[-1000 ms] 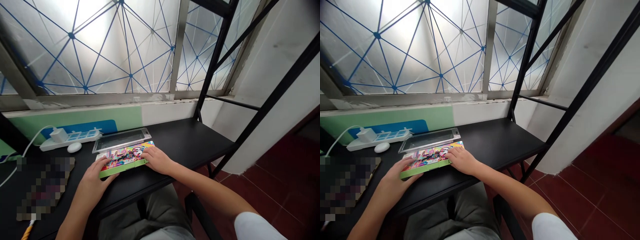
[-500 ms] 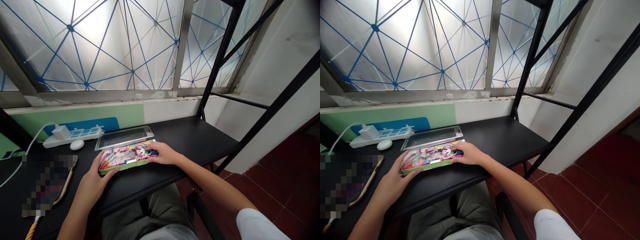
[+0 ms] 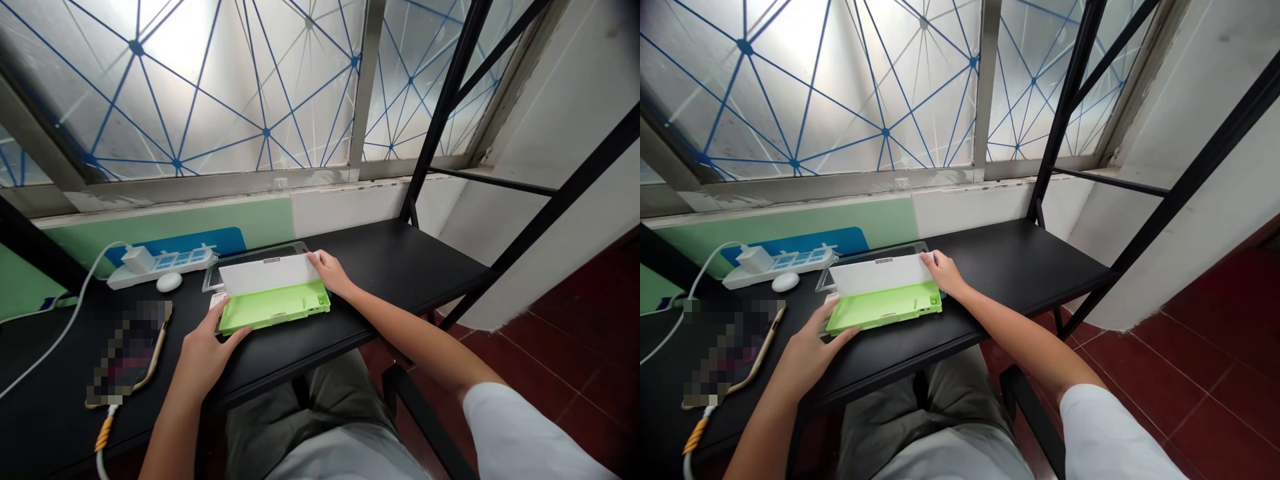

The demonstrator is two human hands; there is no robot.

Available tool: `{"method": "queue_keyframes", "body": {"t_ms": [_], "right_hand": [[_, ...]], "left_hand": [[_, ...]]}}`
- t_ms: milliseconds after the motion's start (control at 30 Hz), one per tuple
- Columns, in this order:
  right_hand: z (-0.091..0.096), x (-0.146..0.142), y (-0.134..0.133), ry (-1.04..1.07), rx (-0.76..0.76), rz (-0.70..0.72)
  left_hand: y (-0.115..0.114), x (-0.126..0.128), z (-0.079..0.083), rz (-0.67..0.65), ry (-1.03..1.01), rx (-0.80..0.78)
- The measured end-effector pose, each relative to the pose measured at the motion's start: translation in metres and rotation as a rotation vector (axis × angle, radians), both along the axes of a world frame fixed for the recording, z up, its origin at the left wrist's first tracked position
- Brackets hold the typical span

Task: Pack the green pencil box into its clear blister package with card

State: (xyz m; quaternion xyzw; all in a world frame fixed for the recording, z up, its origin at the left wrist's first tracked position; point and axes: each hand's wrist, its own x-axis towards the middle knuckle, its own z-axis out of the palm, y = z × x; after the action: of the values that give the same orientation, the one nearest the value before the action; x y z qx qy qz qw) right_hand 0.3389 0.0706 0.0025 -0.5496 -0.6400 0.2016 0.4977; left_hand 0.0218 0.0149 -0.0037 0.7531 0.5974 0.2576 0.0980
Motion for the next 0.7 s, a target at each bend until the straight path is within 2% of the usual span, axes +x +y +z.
{"method": "queue_keyframes", "body": {"t_ms": [167,367,500,600,700], "right_hand": [[-0.004,0.009,-0.015,-0.017,0.029,0.013],[0.000,0.009,-0.048,-0.153,0.063,0.168],[-0.004,0.008,-0.073,-0.221,0.070,0.280],[-0.007,0.007,-0.080,-0.246,0.057,0.257],[-0.007,0.005,-0.075,-0.282,0.067,0.204]], "left_hand": [[0.001,0.000,-0.004,-0.052,-0.015,0.037],[-0.003,0.000,-0.001,-0.067,-0.037,0.095],[-0.003,-0.002,0.000,0.006,-0.052,-0.015],[0.002,-0.007,-0.007,0.113,-0.163,-0.024],[0.010,-0.011,-0.014,0.113,-0.274,0.006]]}}
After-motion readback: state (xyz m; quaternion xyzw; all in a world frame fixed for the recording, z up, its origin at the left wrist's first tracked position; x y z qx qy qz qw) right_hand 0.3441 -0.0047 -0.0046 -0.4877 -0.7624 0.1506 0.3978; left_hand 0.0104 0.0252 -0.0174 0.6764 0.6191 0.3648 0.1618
